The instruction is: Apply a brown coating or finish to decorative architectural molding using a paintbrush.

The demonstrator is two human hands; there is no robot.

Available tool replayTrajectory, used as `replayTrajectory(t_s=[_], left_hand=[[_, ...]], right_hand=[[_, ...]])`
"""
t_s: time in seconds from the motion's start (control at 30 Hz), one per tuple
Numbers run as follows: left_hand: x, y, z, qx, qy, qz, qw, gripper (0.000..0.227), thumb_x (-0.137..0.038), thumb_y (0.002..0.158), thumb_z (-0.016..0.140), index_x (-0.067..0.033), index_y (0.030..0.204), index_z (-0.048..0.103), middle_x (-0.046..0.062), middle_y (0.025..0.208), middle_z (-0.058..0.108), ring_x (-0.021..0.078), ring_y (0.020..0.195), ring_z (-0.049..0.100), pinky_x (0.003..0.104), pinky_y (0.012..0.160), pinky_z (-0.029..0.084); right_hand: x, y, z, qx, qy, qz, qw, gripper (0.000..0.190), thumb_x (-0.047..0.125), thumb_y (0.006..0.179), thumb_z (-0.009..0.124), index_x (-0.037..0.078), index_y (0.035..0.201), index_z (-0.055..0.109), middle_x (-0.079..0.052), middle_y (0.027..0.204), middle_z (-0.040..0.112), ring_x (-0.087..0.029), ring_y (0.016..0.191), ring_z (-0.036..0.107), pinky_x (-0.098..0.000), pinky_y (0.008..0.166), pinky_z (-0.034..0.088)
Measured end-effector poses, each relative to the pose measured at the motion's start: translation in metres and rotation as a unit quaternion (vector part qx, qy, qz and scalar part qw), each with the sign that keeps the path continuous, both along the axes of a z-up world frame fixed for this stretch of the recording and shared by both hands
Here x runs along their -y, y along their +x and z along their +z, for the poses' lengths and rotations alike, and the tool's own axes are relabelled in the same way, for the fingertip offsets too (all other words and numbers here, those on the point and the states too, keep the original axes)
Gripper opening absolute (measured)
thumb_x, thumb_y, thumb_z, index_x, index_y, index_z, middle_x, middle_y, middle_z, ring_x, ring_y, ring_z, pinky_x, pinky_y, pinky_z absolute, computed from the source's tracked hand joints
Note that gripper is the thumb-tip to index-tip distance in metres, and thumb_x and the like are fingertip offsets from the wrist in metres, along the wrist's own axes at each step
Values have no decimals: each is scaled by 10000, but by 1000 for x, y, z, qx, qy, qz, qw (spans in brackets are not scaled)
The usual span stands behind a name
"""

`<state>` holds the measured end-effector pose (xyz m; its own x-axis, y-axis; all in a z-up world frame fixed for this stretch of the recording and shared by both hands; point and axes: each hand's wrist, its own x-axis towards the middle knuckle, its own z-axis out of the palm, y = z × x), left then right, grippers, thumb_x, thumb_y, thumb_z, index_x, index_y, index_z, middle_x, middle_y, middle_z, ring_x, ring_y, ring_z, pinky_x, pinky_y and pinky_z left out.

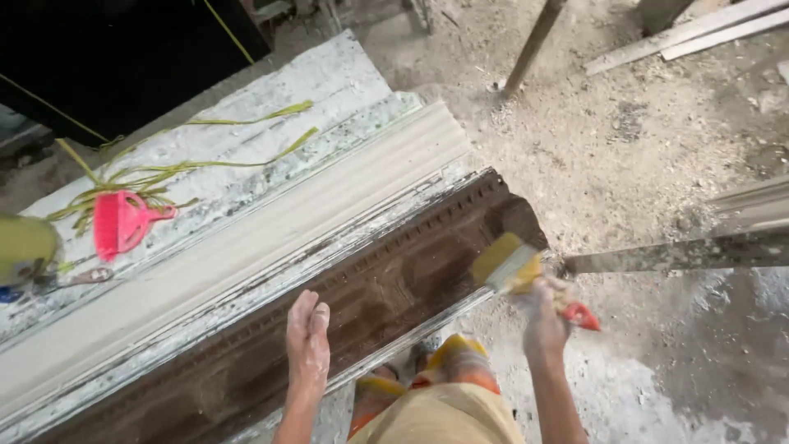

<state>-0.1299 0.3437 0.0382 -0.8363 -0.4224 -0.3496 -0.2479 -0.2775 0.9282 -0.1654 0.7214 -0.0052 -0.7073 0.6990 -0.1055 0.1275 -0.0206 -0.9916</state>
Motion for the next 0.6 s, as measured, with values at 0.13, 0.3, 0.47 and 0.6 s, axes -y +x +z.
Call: replayTrajectory(t_s=[0.13,0.3,0.47,0.6], left_hand=[[-3,25,30,-60,-19,11,998,385,-24,947,519,59,1322,522,57,960,534,117,802,438,229,717,385],[12,41,35,4,-90,71,993,487,-23,975,525,70,1449,466,168,1303,598,204,1095,591,304,998,488],[34,74,31,-17,-123,133,983,471,23,981,495,71,1447,449,161,1295,574,182,1053,567,298,936,483],[39,95,37,46,-131,162,977,478,-27,984,519,47,1452,451,169,1376,546,221,1145,563,359,966,472]], right_hand=[[89,53,25,47,-399,279,872,290,108,927,622,21,1203,625,-184,1180,644,-288,1033,630,-438,867,591],[142,60,17,167,-665,349,639,286,159,854,764,70,1087,625,-190,1356,510,-380,1304,513,-472,1112,512],[131,30,49,6,147,717,682,370,385,982,539,118,1216,645,-66,1085,733,-195,836,721,-305,655,635],[31,-13,-42,-116,249,717,640,574,562,1060,256,251,1217,713,-113,1335,679,-242,1124,653,-367,873,620]])
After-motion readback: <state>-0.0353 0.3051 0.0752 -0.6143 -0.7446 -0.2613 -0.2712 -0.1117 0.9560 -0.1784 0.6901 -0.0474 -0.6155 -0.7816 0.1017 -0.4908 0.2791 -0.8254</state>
